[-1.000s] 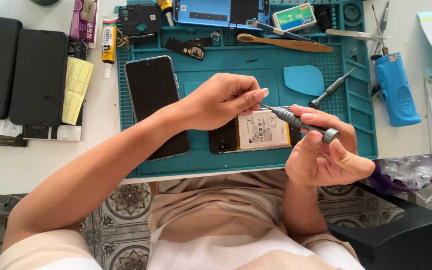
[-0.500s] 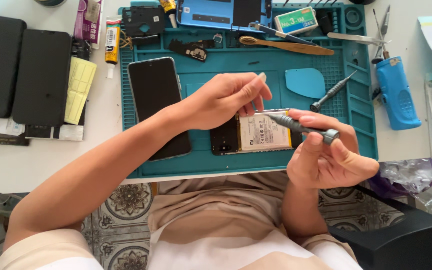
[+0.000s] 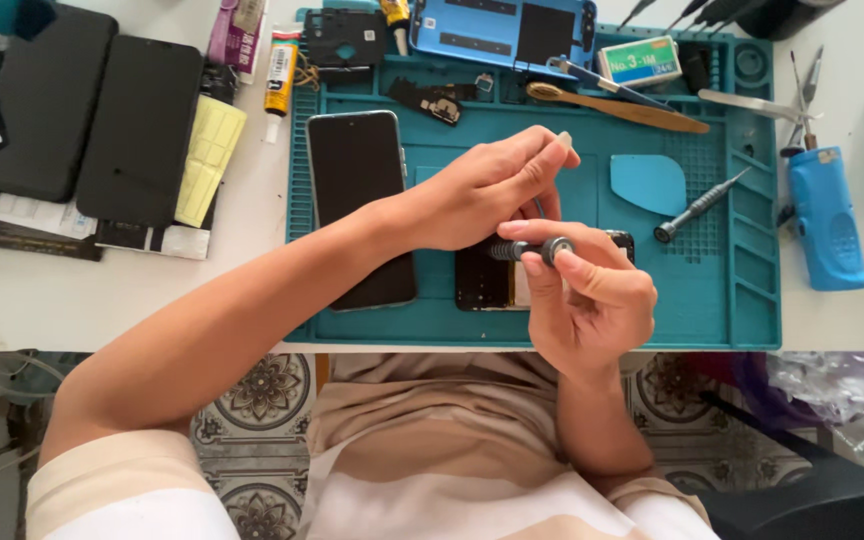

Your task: The person works on a disassembled smartphone on a teal repair mat. They use a screwdriver on the phone's internals, pry at the battery with a small tool, and finally hold the phone while scraping along the battery edge with a wooden stick to work the battery loose.

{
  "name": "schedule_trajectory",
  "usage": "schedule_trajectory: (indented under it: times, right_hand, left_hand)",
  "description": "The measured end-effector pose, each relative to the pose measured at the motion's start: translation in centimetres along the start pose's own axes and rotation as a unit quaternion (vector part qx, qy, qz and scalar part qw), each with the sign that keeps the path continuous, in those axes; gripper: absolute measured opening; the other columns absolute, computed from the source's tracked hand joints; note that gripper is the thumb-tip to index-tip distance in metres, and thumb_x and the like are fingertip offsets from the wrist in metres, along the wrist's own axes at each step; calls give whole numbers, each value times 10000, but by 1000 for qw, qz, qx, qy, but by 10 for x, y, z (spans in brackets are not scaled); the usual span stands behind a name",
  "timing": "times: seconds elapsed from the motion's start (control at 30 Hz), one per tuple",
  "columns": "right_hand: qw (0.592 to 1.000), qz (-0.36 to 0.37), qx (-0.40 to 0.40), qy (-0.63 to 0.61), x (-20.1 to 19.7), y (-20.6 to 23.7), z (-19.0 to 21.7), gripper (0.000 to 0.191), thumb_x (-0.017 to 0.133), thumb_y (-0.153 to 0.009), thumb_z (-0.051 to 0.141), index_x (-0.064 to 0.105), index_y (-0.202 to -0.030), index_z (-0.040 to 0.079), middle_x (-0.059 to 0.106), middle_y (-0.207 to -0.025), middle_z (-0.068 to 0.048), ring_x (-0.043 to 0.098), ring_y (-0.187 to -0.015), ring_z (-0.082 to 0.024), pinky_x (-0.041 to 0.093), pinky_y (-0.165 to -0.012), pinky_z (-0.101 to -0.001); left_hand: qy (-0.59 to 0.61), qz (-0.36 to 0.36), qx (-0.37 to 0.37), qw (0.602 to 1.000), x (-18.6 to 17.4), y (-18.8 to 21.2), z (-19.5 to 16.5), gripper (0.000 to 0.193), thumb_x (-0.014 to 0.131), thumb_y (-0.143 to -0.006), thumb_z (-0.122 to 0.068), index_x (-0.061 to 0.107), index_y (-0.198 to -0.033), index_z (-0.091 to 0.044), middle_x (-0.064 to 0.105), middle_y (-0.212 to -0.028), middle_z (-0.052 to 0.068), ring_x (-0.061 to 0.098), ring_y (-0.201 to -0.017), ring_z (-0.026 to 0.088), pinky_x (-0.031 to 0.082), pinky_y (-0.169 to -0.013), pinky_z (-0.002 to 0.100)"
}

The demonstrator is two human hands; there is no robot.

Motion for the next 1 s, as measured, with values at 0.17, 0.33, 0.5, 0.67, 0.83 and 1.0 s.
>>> schedule_trajectory:
  times: [0.17,0.33,0.5,0.67,0.83,1.0]
  right_hand:
    - [1000,8,-1,-2,-1,1,-4,308,662,-1050,-47,434,-1214,80,725,-1100,-292,747,-884,-228,540,-635,-229]
    - [1000,17,5,9,-1,1,-4,286,679,-1041,-46,468,-1194,71,731,-1095,-282,748,-867,-222,551,-630,-237]
    - [1000,22,9,3,1,-1,-6,278,677,-1047,-44,468,-1192,68,736,-1099,-272,768,-907,-243,566,-629,-232]
    - [1000,19,6,13,1,0,-6,272,676,-1049,-39,470,-1189,69,735,-1109,-268,765,-905,-236,588,-669,-250]
    - [1000,20,7,10,1,0,-6,270,674,-1057,-41,469,-1195,68,736,-1113,-261,768,-928,-247,590,-677,-251]
    - [999,26,19,19,1,-1,-6,263,683,-1025,-45,493,-1169,67,751,-1089,-260,759,-896,-229,542,-611,-211]
  left_hand:
    - [-11,0,-2,1000,-1,-1,-1,593,324,-1099,-537,570,-1287,-32,748,-924,85,703,-847,143,578,-753,309]
    - [-7,3,-6,1000,-2,-1,1,595,322,-1091,-541,577,-1276,-36,749,-906,76,699,-822,138,574,-733,303]
    - [12,-3,-10,1000,-3,-2,2,601,322,-1088,-547,582,-1267,-35,742,-900,80,688,-808,137,571,-723,299]
    - [11,4,0,1000,-2,-2,2,597,320,-1093,-547,579,-1269,-38,744,-913,82,695,-831,137,575,-741,300]
    - [11,0,2,1000,-2,-2,1,593,316,-1095,-545,584,-1255,-41,746,-909,87,705,-831,138,582,-748,302]
    - [14,3,-2,1000,-2,-2,5,587,323,-1094,-545,583,-1255,-44,744,-906,92,694,-821,138,572,-736,300]
Point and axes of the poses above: each hand's wrist, its own y-axis away from the middle knuckle, its own x-axis out of the palm, z = x × y, the point moved 3 cm from there along -y, towards the middle knuckle
